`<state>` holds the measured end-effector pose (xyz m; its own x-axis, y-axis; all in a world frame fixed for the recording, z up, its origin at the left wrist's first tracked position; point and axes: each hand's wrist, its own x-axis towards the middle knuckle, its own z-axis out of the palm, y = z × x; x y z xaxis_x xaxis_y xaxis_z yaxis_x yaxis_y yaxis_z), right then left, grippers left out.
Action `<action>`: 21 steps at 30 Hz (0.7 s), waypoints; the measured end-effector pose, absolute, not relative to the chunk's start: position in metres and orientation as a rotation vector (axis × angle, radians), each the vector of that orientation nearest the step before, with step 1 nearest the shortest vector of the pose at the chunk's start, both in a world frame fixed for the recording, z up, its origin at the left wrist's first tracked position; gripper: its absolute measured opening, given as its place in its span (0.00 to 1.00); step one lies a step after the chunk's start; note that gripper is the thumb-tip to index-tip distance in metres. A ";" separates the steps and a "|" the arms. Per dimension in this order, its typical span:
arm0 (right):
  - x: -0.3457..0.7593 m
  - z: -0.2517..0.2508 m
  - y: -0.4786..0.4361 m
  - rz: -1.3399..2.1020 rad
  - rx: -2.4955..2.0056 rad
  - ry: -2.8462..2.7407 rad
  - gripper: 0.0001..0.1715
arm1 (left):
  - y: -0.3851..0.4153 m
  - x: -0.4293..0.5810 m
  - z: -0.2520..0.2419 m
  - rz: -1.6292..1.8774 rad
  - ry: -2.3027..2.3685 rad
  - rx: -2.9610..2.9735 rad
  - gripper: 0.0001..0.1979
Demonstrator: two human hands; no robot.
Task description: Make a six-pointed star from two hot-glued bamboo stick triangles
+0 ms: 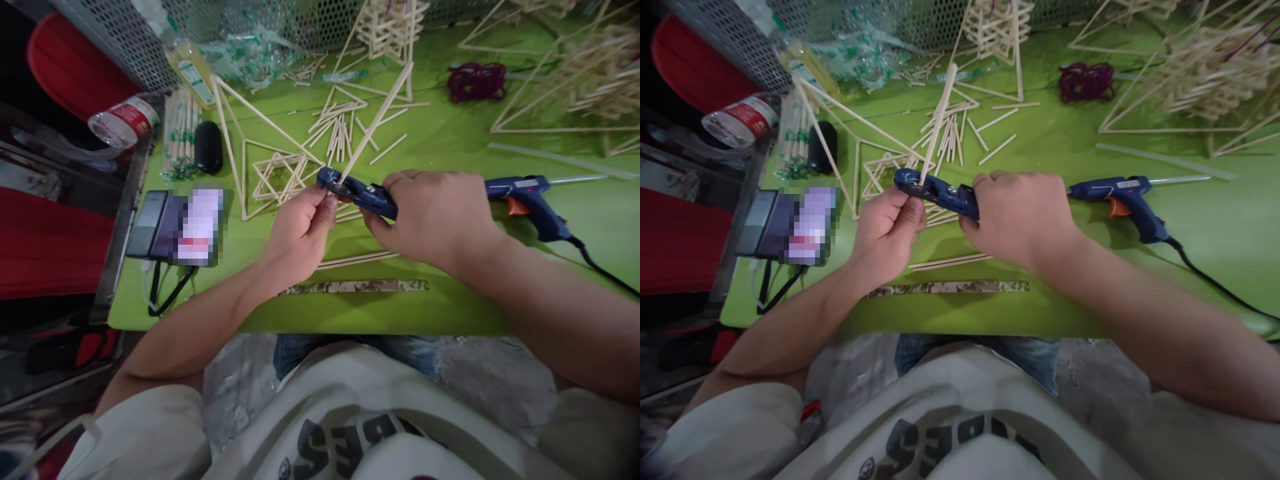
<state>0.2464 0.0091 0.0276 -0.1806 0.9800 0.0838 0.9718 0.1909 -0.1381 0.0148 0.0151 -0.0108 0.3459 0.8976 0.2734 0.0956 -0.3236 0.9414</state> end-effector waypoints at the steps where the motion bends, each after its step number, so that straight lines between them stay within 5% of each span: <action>1: 0.246 0.028 0.009 0.072 -1.905 -2.306 0.21 | 0.015 0.015 -0.010 1.089 0.900 1.690 0.24; 13: 0.247 0.024 0.020 0.201 -1.973 -2.361 0.18 | 0.023 0.017 -0.024 1.002 0.894 1.571 0.20; 21: 0.245 0.022 0.030 0.249 -2.095 -2.362 0.34 | 0.028 0.019 -0.011 0.889 0.973 1.552 0.19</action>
